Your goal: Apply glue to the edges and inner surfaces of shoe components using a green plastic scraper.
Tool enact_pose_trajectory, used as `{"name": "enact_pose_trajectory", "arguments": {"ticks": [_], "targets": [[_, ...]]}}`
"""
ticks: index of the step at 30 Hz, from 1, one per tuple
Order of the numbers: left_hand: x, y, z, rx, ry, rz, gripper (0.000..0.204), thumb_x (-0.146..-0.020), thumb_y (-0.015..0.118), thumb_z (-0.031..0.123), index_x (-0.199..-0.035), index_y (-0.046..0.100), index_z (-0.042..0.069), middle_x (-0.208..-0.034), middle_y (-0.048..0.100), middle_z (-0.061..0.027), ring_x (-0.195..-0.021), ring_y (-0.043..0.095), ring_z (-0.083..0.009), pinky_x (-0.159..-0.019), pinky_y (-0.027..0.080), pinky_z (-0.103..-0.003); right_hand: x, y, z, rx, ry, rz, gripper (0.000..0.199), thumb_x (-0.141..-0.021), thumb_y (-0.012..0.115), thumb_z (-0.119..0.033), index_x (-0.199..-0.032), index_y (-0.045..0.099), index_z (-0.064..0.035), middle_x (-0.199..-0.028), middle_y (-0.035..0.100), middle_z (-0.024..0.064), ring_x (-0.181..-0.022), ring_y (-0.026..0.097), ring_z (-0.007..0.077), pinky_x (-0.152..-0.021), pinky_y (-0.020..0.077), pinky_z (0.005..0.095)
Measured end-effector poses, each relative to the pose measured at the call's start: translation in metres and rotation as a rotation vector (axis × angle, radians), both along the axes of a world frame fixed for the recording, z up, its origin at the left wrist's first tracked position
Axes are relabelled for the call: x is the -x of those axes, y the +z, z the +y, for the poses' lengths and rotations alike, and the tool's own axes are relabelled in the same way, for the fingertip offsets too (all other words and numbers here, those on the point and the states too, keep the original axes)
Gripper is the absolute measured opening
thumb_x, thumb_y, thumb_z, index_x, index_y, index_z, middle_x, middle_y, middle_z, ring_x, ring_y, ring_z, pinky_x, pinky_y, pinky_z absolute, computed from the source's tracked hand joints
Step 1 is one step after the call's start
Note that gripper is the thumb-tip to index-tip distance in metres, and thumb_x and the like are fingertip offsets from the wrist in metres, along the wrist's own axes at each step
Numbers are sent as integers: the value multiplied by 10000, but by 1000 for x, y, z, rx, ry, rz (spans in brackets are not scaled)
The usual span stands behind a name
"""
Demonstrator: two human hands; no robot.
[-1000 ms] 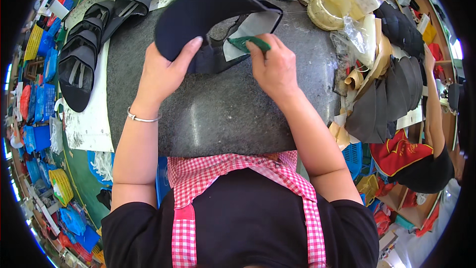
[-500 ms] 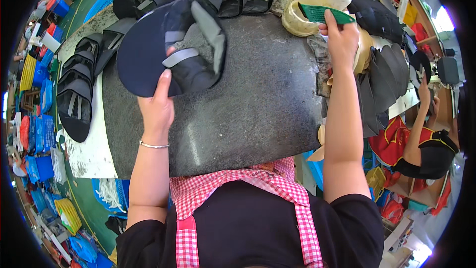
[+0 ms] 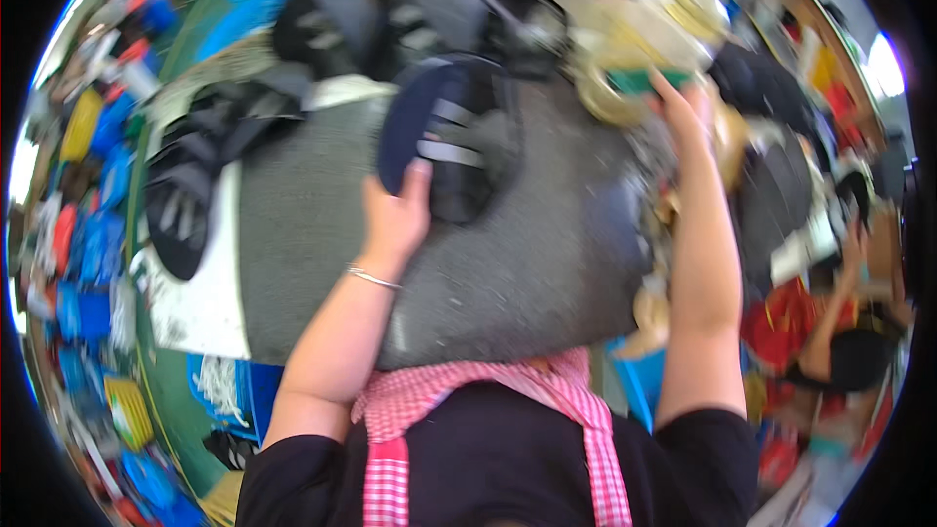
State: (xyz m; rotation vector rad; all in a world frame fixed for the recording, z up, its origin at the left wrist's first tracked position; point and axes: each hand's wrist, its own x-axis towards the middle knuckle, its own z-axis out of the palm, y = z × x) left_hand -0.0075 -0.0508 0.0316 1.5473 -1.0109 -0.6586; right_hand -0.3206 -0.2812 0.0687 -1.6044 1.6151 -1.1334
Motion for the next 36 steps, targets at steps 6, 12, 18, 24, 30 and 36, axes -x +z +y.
{"name": "enact_pose_trajectory", "arguments": {"ticks": [6,12,18,24,30,36], "targets": [[27,-23,-32,368,-60,90,380,-903,599,127,-1249,518,-7,-1084,590,-202,-1050,581,-330,-939,440,-387,47,-22,-5,114,-44,-100,216,-893,676,-225,-888,637,-13,-663,623,33,-533,547,83,-466,424,230],[7,-22,-21,416,-44,-306,445,-857,645,106,-1272,511,17,-1190,525,-167,-1105,549,-311,-938,446,-357,2,-1,9,125,83,94,208,-898,669,-213,-876,624,-11,-664,619,29,-530,548,83,-470,432,230],[-1,11,-3,163,-271,-48,541,-859,669,274,-1314,487,45,-1174,556,-138,-1042,584,-241,-876,475,-365,24,-9,0,-53,56,-498,177,-898,662,-176,-940,609,-12,-728,604,8,-544,528,75,-471,422,204],[-15,2,4,20,-152,-85,409,-942,560,325,-1117,585,-44,-1020,661,-209,-970,634,-288,-857,485,-384,27,3,20,-112,40,-480,176,-864,692,-111,-1006,600,-60,-802,606,-8,-575,539,57,-470,448,197],[-10,-12,17,88,-118,-168,286,-933,565,210,-1075,579,-38,-967,649,-208,-908,633,-333,-818,477,-382,-31,31,103,-154,418,-797,122,-879,670,-130,-916,643,-17,-716,650,49,-504,571,90,-454,449,204],[1,-18,28,52,-111,-143,269,-933,577,200,-1061,578,-37,-978,649,-193,-913,632,-297,-822,472,-359,-115,12,170,46,479,-216,154,-890,653,-163,-869,600,-20,-725,655,67,-550,630,172,-504,493,298]]}}
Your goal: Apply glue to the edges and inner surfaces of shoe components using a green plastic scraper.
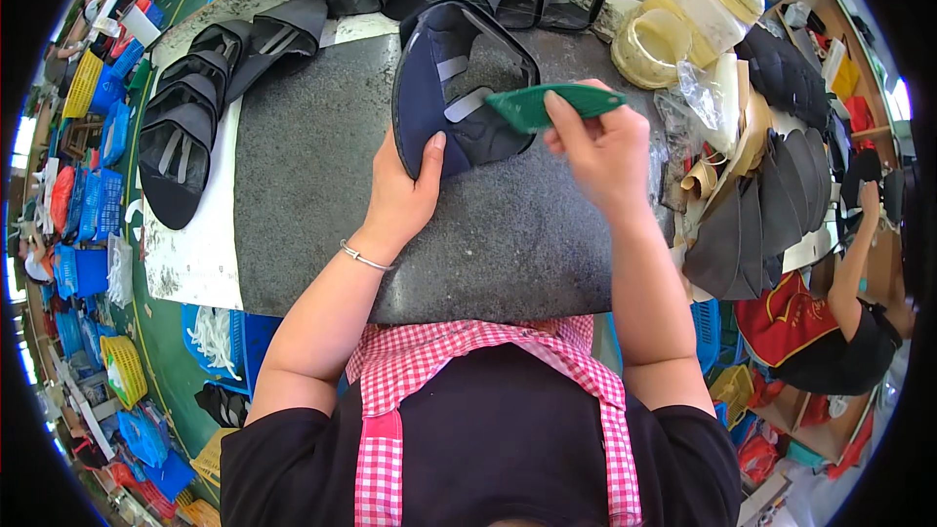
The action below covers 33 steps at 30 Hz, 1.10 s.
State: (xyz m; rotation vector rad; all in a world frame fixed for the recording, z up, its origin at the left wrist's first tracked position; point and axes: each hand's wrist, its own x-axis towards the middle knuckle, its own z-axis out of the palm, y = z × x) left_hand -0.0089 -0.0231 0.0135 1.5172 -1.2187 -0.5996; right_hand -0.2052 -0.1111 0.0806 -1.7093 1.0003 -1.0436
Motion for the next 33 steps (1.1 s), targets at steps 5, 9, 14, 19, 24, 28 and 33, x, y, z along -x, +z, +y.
{"name": "enact_pose_trajectory", "arguments": {"ticks": [5,9,14,19,24,28,33], "targets": [[6,4,14,-50,-36,48,255,-924,598,187,-1058,582,-30,-984,654,-165,-912,626,-256,-821,472,-345,9,-43,-4,643,-254,475,98,-872,630,-124,-897,592,-38,-793,636,126,-643,626,325,-572,506,392],[15,4,18,-28,-31,114,246,-907,616,160,-1068,582,-24,-993,662,-151,-907,624,-234,-816,474,-334,5,-46,2,453,-342,441,91,-872,627,-124,-871,598,-37,-786,627,157,-688,628,359,-603,500,413],[14,-12,21,-83,8,108,265,-904,580,127,-1122,555,-23,-1021,654,-167,-945,626,-268,-841,469,-354,-23,-48,14,214,-144,246,89,-862,649,-113,-856,621,-29,-773,628,161,-688,634,345,-605,498,401],[19,-12,23,-116,45,123,317,-906,548,118,-1191,518,-17,-1057,638,-192,-995,621,-304,-874,460,-376,-36,-47,0,445,-229,260,68,-860,645,-92,-867,632,-25,-785,638,139,-665,638,323,-601,506,374],[16,-19,18,-32,40,182,327,-916,574,115,-1221,549,0,-1165,618,-95,-1070,569,-178,-938,428,-310,-39,-45,12,320,-70,235,58,-845,651,-63,-894,649,-31,-794,653,127,-647,658,282,-595,520,337],[13,-19,24,-103,20,265,364,-909,571,91,-1259,526,2,-1231,585,-87,-1128,539,-176,-977,403,-305,-30,-32,21,24,17,97,62,-872,647,-51,-904,655,1,-711,661,87,-617,664,121,-551,511,246],[14,-17,18,-13,-16,423,406,-886,581,55,-1282,516,-10,-1272,564,-76,-1163,521,-168,-1001,387,-301,-30,-48,40,42,-25,149,135,-923,617,-105,-897,637,26,-716,667,68,-631,672,119,-552,532,242]]}}
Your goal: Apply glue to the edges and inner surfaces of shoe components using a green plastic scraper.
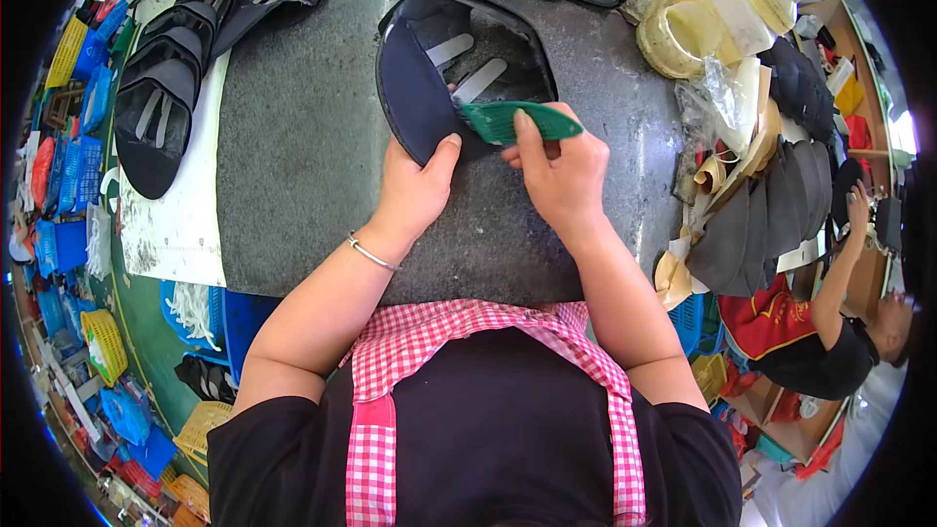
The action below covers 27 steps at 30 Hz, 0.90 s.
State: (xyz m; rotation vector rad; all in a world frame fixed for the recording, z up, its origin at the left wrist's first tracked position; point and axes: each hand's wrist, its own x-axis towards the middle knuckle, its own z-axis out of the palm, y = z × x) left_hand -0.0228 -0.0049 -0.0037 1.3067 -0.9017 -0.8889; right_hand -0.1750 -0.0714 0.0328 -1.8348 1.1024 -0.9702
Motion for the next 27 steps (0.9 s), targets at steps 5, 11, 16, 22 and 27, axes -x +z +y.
{"name": "enact_pose_trajectory", "arguments": {"ticks": [5,11,16,22,27], "targets": [[-1,-9,3,-88,18,-70,351,-869,597,91,-1201,543,-10,-1173,597,-104,-1085,558,-196,-942,420,-325,15,5,-6,281,-118,260,84,-876,644,-103,-883,623,-22,-763,643,129,-641,656,262,-552,512,334],[-4,-2,1,-77,-35,-19,408,-883,579,43,-1283,515,-7,-1282,554,-74,-1175,503,-152,-1004,379,-299,10,-1,11,259,22,153,75,-867,641,-85,-892,617,-19,-776,639,141,-643,643,329,-564,519,371],[-2,-5,2,-84,-16,-61,404,-885,574,35,-1283,514,-7,-1278,554,-73,-1171,503,-150,-999,384,-297,19,18,-5,288,-3,247,58,-859,638,-64,-893,613,-23,-799,637,154,-672,638,339,-573,504,379],[-3,-5,-3,-76,-6,-87,402,-879,558,18,-1278,519,-8,-1255,572,-73,-1156,523,-157,-998,390,-297,1,10,-30,372,78,167,103,-808,673,-24,-901,648,-60,-807,636,119,-731,638,323,-637,507,351],[-1,-5,2,-118,23,-117,388,-874,548,19,-1262,538,9,-1226,594,-89,-1150,537,-180,-998,394,-304,15,18,-21,188,125,37,102,-810,657,17,-902,665,-27,-801,656,113,-691,653,228,-625,506,323]]}}
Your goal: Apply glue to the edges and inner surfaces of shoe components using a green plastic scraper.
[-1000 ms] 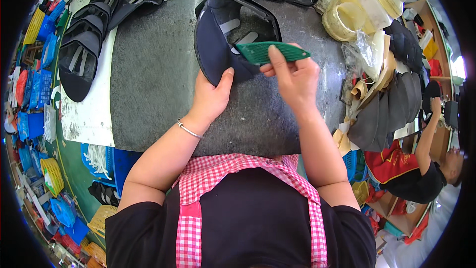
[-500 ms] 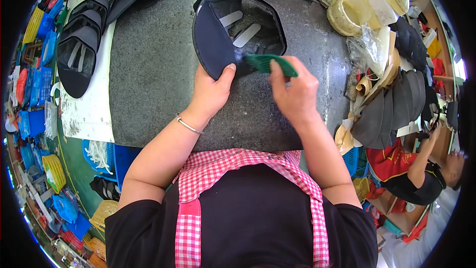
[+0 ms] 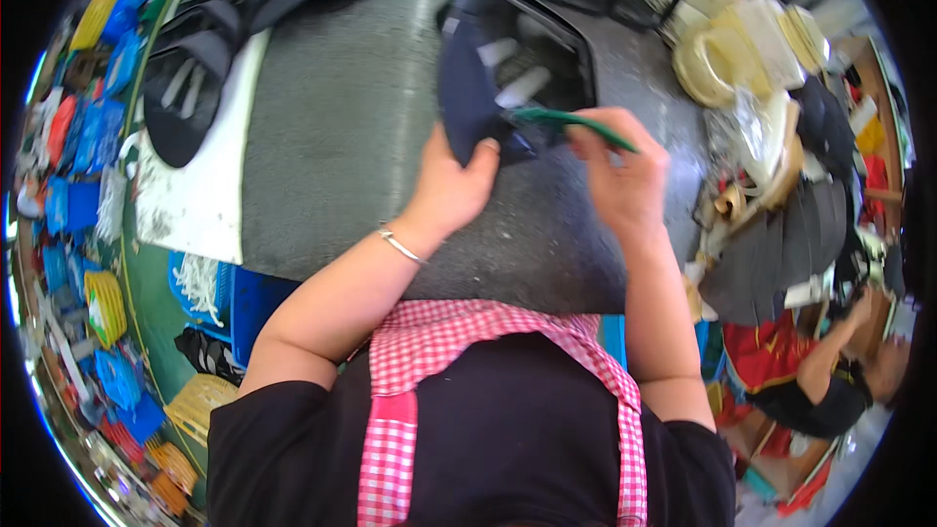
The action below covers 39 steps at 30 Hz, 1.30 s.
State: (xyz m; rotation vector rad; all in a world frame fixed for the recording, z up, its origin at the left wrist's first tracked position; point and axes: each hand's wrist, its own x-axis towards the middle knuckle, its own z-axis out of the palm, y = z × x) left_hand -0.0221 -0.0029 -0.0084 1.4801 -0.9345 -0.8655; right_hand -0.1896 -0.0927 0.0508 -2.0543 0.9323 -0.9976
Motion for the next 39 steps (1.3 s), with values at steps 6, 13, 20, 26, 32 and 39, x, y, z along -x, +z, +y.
{"name": "enact_pose_trajectory", "arguments": {"ticks": [6,13,20,26,32,39], "targets": [[-16,16,4,212,9,152,422,-850,504,-27,-1271,513,-12,-1266,571,-101,-1201,504,-190,-1041,364,-325,13,20,21,-143,116,102,48,-872,618,4,-914,642,10,-762,633,86,-649,630,158,-583,495,277],[-129,62,-29,401,304,708,303,-761,612,-98,-1029,610,43,-919,631,-54,-908,619,-180,-786,505,-323,66,33,-17,-69,-275,-363,154,-959,564,-127,-940,590,24,-697,620,81,-582,567,114,-521,446,240],[-284,54,-87,397,436,932,643,-906,602,38,-1411,227,-96,-1482,269,-233,-1377,286,-377,-1140,301,-506,104,35,-128,111,-730,14,250,-926,600,-237,-1013,589,-3,-755,669,145,-648,657,257,-606,504,366],[-253,64,-58,378,-52,1355,810,-956,524,115,-1454,-87,-69,-1519,44,-324,-1426,107,-413,-1187,155,-478,120,32,-165,152,-856,610,682,-824,685,-410,-1248,396,39,-902,665,258,-860,667,390,-745,521,473],[-169,47,-12,201,-140,1139,572,-1013,399,173,-1438,140,-110,-1486,229,-307,-1399,254,-373,-1158,274,-472,188,111,-98,250,-930,400,980,-721,702,-620,-1342,376,65,-968,667,228,-969,633,381,-842,499,441],[-6,60,-23,-129,-762,888,517,-963,500,153,-1396,318,-62,-1375,447,-262,-1283,458,-360,-1088,382,-461,451,67,-129,280,-1458,598,936,-737,644,-685,-1279,501,64,-1187,605,237,-1175,549,316,-1018,375,400]]}}
